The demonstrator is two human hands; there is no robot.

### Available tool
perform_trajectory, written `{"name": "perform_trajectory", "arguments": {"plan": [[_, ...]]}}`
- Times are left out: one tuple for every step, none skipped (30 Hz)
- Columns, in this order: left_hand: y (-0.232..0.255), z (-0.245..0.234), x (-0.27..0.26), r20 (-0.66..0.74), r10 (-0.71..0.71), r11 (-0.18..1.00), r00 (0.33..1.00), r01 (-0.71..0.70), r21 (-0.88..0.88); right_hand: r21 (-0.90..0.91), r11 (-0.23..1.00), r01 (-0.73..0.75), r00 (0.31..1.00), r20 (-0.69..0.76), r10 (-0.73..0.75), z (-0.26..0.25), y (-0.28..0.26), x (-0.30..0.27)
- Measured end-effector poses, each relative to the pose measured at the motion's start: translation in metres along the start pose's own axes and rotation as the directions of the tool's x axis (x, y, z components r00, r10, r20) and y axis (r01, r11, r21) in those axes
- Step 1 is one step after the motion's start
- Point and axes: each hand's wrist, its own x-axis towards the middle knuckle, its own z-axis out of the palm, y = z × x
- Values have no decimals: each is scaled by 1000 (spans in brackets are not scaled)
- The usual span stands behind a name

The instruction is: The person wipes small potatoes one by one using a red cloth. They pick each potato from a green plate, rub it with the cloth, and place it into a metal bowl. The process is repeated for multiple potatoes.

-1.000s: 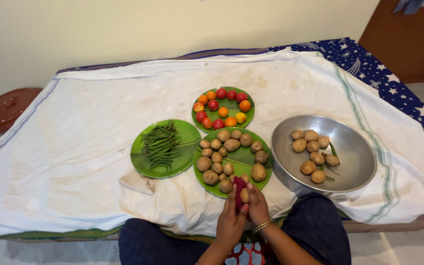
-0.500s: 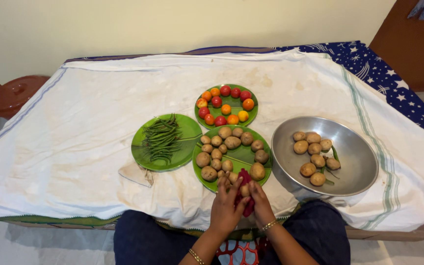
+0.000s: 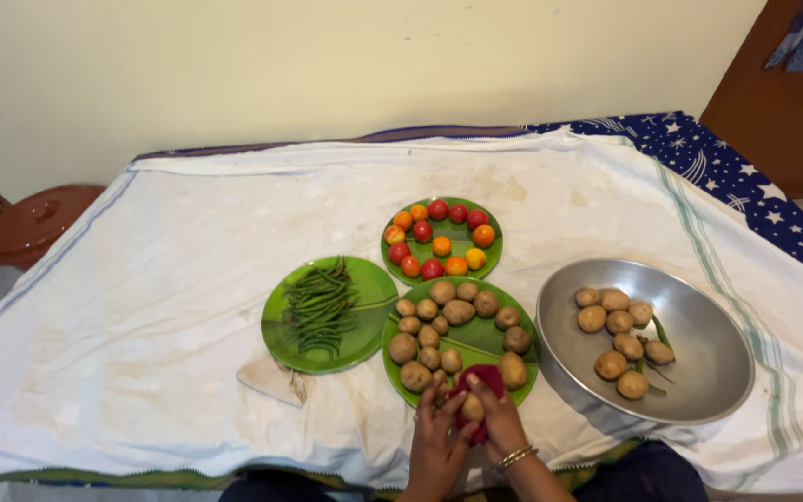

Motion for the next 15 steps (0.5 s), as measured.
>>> {"name": "perform_trajectory", "arguments": {"plan": [[-6,0,-3,-13,-5,1000,1000,5,10,10,1000,18,1000,7,-18,4,6,3],[-14,-1,-5,-1,14,1000,1000,-14,11,6,999,33,999,5,-33,7,12,6],[-21,-3,-6,9,33,999,999,-33,10,0,999,48,999,3,-48,9,17,6],[-27,-4,-7,19,51,999,999,-51,10,-5,998,63,998,2,-63,9,21,8],[-31,-3,-9,26,53,999,998,-53,-4,-48,994,101,995,15,-100,6,22,10],[-34,-2,-9,34,55,998,998,-55,-17,-91,986,139,990,30,-137,2,24,13],[-35,-1,-8,44,56,998,997,-55,-29,-130,976,175,984,46,-170,-2,25,15],[-32,2,-6,65,49,998,997,-47,-37,-142,977,156,988,24,-154,-8,23,17],[-27,4,-3,90,43,998,995,-39,-46,-152,979,137,990,-1,-139,-15,19,18],[-20,6,2,114,36,998,993,-30,-54,-161,980,117,992,-25,-123,-22,15,19],[-11,9,7,134,49,998,990,-43,-48,-181,968,174,984,-7,-178,-31,8,17],[-1,11,12,154,62,998,986,-56,-43,-200,952,230,973,11,-232,-39,1,15],[10,13,19,174,75,997,982,-69,-39,-220,933,285,958,30,-286,-46,-7,12],[21,14,25,178,83,997,980,-81,-15,-200,945,259,964,-7,-266,-50,-14,10],[31,16,32,182,90,996,979,-93,8,-181,956,233,969,-45,-244,-52,-22,7]]}}
